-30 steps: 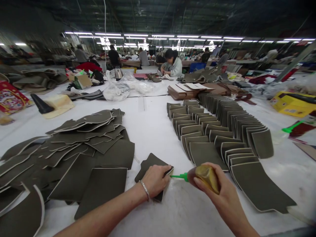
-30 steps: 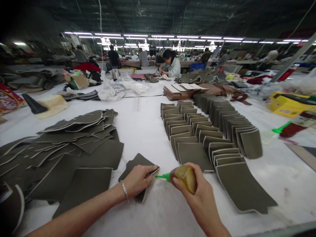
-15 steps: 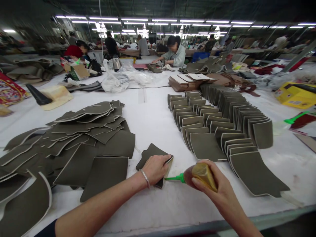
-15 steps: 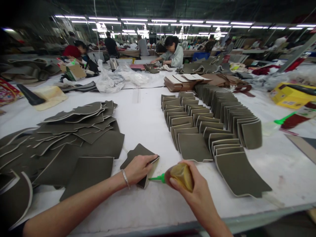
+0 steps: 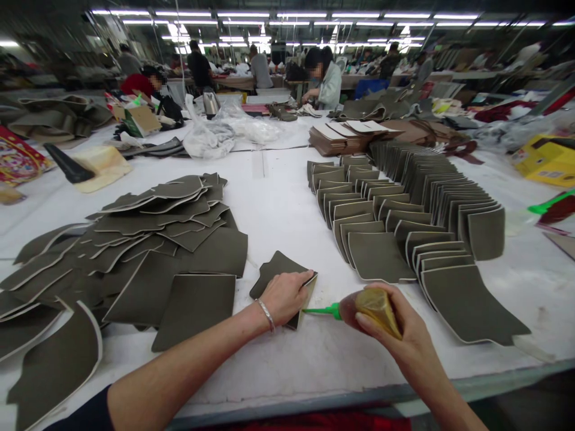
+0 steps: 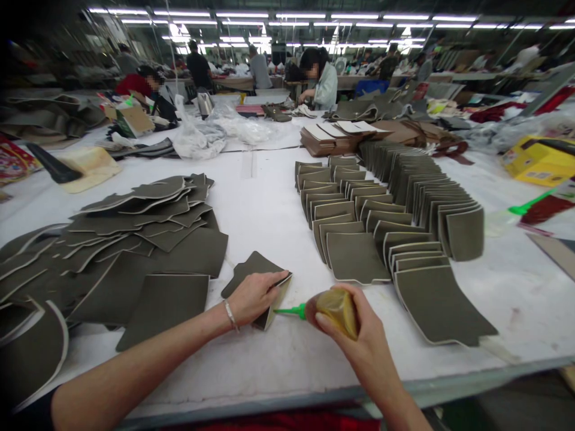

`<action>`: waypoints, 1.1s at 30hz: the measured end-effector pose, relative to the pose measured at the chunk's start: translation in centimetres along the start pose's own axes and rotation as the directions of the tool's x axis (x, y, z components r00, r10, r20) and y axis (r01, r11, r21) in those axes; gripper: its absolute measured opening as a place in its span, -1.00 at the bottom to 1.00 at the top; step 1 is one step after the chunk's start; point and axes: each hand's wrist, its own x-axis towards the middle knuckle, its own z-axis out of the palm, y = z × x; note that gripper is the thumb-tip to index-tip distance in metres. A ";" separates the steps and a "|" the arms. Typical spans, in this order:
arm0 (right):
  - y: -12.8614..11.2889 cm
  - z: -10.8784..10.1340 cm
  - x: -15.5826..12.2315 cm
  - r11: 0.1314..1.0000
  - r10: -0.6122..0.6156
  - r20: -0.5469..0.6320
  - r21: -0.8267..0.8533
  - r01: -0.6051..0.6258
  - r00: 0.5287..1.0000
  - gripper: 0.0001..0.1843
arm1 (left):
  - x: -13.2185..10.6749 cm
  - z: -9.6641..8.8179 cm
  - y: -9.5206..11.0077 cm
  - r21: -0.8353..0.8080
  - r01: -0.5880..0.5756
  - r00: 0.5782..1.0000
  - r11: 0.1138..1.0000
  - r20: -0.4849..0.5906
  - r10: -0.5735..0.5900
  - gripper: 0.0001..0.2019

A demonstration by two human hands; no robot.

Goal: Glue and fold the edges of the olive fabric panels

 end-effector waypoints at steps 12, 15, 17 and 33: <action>0.8 -0.3 -0.1 0.999 -0.030 0.001 0.014 0.030 1.000 -0.54 | -0.1 -0.1 0.2 0.005 -0.006 1.000 1.000 0.010 0.006 -0.53; 0.9 -0.2 -0.3 0.999 -0.044 0.036 0.021 0.043 0.998 -0.56 | -0.1 0.0 0.2 0.007 -0.015 1.000 1.000 0.004 0.015 -0.52; 1.1 -0.3 -0.2 0.998 -0.055 0.024 0.012 0.055 0.998 -0.57 | -0.1 0.1 0.1 0.008 -0.020 1.000 1.000 -0.004 0.020 -0.52; 2.7 0.0 0.3 0.996 -0.071 -0.057 0.041 0.073 0.996 -0.56 | 0.0 0.0 0.1 0.020 0.005 1.000 1.000 0.010 -0.005 -0.52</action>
